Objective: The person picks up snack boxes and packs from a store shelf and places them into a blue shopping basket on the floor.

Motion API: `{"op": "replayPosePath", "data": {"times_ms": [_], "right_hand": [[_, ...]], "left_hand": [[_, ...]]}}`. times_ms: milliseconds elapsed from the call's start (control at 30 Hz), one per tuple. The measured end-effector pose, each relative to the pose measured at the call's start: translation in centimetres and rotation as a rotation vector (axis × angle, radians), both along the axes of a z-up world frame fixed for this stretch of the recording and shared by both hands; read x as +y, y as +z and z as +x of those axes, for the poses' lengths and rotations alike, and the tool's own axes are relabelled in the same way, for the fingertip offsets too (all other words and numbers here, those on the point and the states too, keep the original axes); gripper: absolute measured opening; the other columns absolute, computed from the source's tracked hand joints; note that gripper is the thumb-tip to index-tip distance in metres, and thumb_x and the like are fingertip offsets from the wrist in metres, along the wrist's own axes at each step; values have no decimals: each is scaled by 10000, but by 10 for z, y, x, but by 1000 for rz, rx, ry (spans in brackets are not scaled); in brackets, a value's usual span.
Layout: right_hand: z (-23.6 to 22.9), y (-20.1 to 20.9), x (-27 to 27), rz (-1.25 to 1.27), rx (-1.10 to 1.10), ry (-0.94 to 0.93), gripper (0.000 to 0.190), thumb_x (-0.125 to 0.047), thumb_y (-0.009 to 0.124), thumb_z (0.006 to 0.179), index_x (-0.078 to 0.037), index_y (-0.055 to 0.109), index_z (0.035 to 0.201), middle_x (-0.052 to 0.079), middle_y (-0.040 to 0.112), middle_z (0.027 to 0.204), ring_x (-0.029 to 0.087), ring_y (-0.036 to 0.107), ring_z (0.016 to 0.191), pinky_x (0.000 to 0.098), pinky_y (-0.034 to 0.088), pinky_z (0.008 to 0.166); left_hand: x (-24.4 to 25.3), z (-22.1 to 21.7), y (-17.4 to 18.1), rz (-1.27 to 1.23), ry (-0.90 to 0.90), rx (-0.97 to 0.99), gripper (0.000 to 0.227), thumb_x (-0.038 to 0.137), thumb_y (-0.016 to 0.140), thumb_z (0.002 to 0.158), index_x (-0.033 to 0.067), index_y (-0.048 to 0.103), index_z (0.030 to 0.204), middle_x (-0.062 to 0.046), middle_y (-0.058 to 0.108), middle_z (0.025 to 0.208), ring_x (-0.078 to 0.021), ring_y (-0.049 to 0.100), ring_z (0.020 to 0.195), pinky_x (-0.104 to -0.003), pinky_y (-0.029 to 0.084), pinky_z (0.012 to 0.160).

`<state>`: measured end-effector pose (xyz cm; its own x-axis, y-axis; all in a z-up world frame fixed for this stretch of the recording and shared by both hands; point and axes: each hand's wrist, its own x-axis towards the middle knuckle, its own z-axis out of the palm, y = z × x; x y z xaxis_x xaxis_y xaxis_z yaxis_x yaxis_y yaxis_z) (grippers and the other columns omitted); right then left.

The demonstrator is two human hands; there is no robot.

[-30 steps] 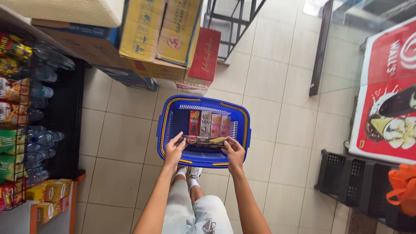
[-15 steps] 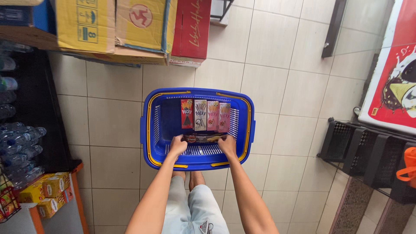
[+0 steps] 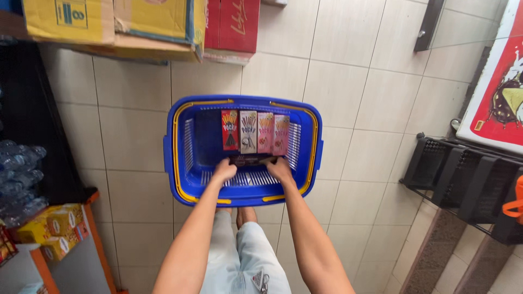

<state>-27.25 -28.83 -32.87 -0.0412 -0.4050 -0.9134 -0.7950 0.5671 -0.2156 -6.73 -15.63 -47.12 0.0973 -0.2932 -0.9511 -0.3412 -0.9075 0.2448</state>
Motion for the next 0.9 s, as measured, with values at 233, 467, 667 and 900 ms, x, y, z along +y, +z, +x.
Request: {"op": "replayPosePath", "data": {"times_ms": [233, 467, 667, 900], "right_hand": [[-27, -6, 12, -155, -118, -26, 609, -501, 775, 1068, -27, 872, 1438, 254, 871, 1307, 458, 790, 1352, 564, 634, 1128], [-36, 66, 21, -338, -183, -99, 560, -533, 828, 1078, -171, 854, 1505, 210, 877, 1391, 409, 782, 1398, 540, 631, 1183], [10, 208, 14, -361, -573, -338, 477, -378, 804, 1150, -102, 845, 1537, 265, 889, 1378, 400, 851, 1279, 518, 690, 1069], [84, 290, 27, -234, -949, -338, 691, -520, 579, 1136, 4, 805, 1526, 237, 912, 1355, 371, 892, 1204, 413, 674, 986]], "left_hand": [[6, 23, -9, -120, 99, -7, 839, 301, 660, 1008, 144, 565, 1827, -123, 467, 1923, -387, 440, 1753, -601, 376, 1419], [-21, 37, 234, -504, 653, 153, 566, 81, 607, 1163, -131, 596, 1688, -501, 500, 1750, -643, 454, 1649, -685, 428, 1360], [19, 60, 301, -611, 999, 392, 582, 294, 622, 1197, 71, 665, 1733, -205, 622, 1815, -430, 636, 1614, -509, 522, 1280], [98, 101, 425, -928, 1460, 804, 792, 488, 439, 1176, -18, 501, 1782, -226, 551, 1859, -435, 604, 1574, -529, 518, 1229]]}}
